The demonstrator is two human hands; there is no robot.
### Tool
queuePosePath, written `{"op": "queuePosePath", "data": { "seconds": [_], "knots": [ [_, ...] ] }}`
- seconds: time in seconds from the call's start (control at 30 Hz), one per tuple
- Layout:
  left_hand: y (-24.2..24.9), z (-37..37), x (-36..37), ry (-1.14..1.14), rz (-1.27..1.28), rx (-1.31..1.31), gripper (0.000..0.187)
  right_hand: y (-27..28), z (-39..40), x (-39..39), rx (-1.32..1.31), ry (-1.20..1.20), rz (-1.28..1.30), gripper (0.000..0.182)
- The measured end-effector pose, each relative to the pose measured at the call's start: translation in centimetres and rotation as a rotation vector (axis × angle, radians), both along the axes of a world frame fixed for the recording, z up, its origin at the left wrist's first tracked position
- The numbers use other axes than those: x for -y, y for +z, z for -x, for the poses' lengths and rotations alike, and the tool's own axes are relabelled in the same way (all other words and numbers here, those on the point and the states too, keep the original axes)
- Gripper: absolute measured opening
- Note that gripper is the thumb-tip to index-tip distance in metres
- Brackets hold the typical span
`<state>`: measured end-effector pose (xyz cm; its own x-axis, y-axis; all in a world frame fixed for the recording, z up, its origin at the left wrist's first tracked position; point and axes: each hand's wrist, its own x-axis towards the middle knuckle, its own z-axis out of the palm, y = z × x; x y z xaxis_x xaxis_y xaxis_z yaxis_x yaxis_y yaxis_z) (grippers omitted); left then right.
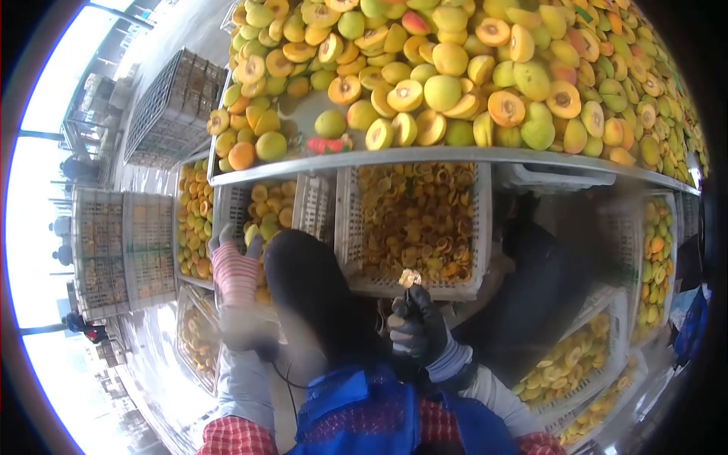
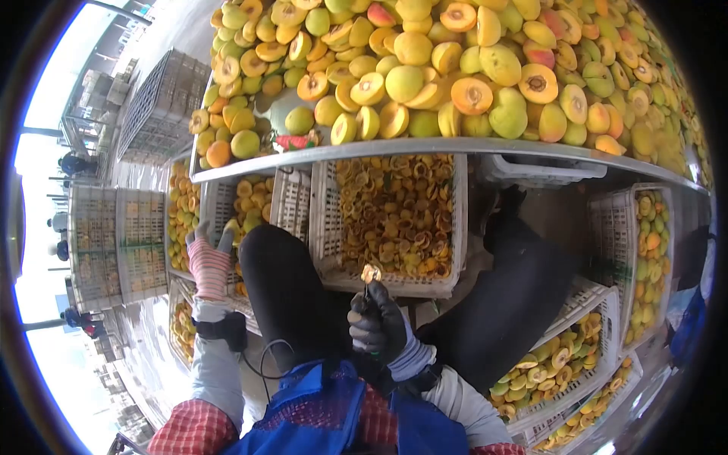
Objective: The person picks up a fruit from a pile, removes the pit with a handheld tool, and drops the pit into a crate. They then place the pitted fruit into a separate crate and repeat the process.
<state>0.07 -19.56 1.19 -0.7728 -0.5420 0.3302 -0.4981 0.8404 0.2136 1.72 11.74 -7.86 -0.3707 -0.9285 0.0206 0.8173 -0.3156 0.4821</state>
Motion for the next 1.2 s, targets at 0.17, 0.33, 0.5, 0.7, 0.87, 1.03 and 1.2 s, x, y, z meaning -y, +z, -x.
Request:
{"op": "queuePosePath", "data": {
  "seconds": [0.17,0.33,0.5,0.7,0.87,1.03,1.2],
  "knots": [
    [2.3,12.9,-10.2,-0.26,-0.339,0.285,0.038,-0.8,0.9,0.4,-0.148,0.062,-0.294,0.048],
    [-3.4,24.8,-9.6,-0.52,-0.039,0.763,0.052,-0.6,1.6,-0.7,-0.05,0.07,-0.625,0.046],
    [-0.9,21.5,-9.7,-0.7,-0.179,0.334,0.036,-0.6,2.8,-1.2,-0.141,0.021,-0.538,0.043],
    [0.3,9.0,-15.1,-0.983,-0.895,0.19,0.042,3.6,4.7,-0.7,-0.144,-0.056,-0.368,0.043],
    [-1.5,4.5,-14.0,-0.857,-1.091,0.049,0.045,-0.4,2.4,0.5,-0.105,-0.072,-0.416,0.036],
    [-0.8,2.2,-16.1,-0.544,-1.552,-0.146,0.041,3.4,3.4,0.9,-0.309,-0.134,-0.755,0.031],
    [-2.9,1.4,-14.3,-0.697,-1.114,0.077,0.032,4.3,2.7,0.5,-0.46,-0.098,-0.87,0.029]
  ]
}}
